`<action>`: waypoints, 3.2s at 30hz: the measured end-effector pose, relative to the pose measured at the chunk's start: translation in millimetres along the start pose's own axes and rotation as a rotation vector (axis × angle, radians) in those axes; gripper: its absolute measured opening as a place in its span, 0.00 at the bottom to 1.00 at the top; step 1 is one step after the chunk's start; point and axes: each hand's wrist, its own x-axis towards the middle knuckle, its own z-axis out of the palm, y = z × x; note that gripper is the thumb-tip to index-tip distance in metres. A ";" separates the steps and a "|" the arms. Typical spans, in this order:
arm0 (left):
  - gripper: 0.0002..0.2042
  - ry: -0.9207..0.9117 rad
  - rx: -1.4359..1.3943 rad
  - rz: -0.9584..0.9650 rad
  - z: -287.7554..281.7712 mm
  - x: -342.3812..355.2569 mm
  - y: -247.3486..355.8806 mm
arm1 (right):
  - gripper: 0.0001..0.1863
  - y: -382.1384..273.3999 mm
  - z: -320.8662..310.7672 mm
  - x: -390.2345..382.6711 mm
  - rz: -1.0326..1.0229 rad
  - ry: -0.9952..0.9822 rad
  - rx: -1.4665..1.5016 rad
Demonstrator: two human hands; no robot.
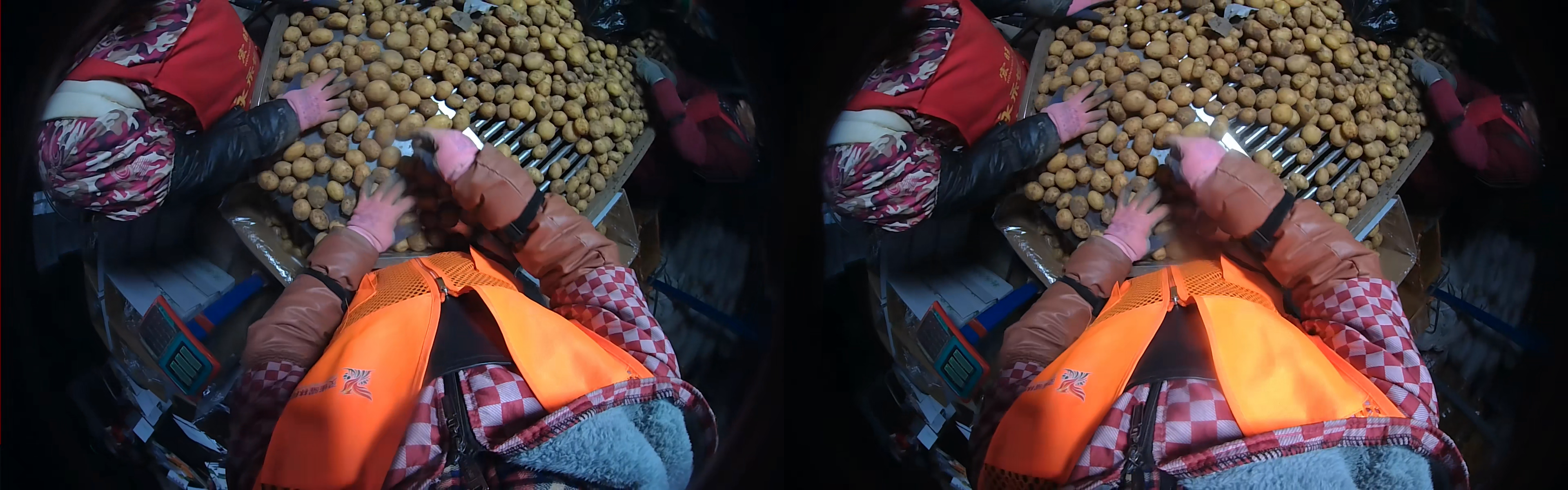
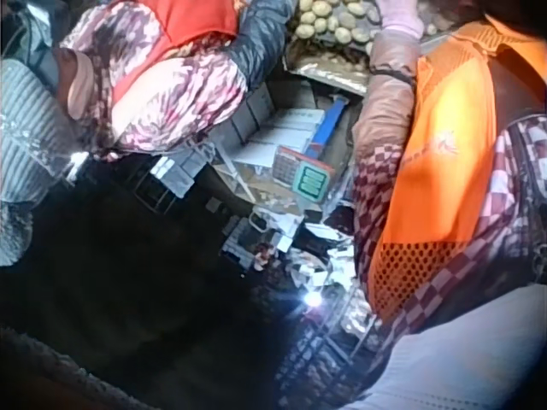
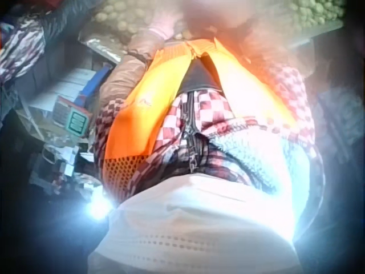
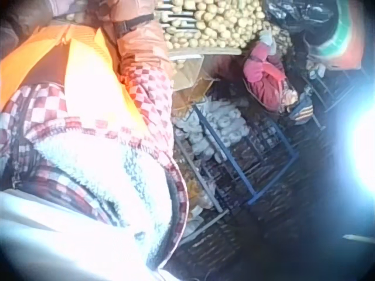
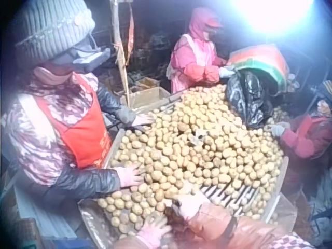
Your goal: Sort and pack potatoes from a sorting table into boxes.
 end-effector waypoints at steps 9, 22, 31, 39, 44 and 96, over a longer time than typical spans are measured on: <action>0.25 0.061 -0.099 -0.608 -14.4 -57.4 -57.0 | 0.32 -35.7 21.0 55.3 0.104 -0.155 -0.489; 0.26 0.485 0.056 -0.165 -59.6 91.7 -29.7 | 0.22 50.6 -40.4 -151.2 0.678 0.301 0.968; 0.16 0.700 -0.529 -0.296 -4.6 -55.2 -84.1 | 0.22 160.5 -26.4 -316.9 0.870 1.025 1.008; 0.21 0.241 -0.710 -0.932 91.9 -128.1 -261.7 | 0.22 148.0 -41.7 -212.9 0.408 1.061 1.275; 0.16 0.138 -0.683 -1.070 58.2 -167.4 -202.2 | 0.19 77.5 -47.8 -120.0 0.326 0.602 1.243; 0.41 0.172 -0.015 -0.408 -77.6 155.0 -72.2 | 0.23 -4.7 33.8 -129.7 0.145 0.002 0.403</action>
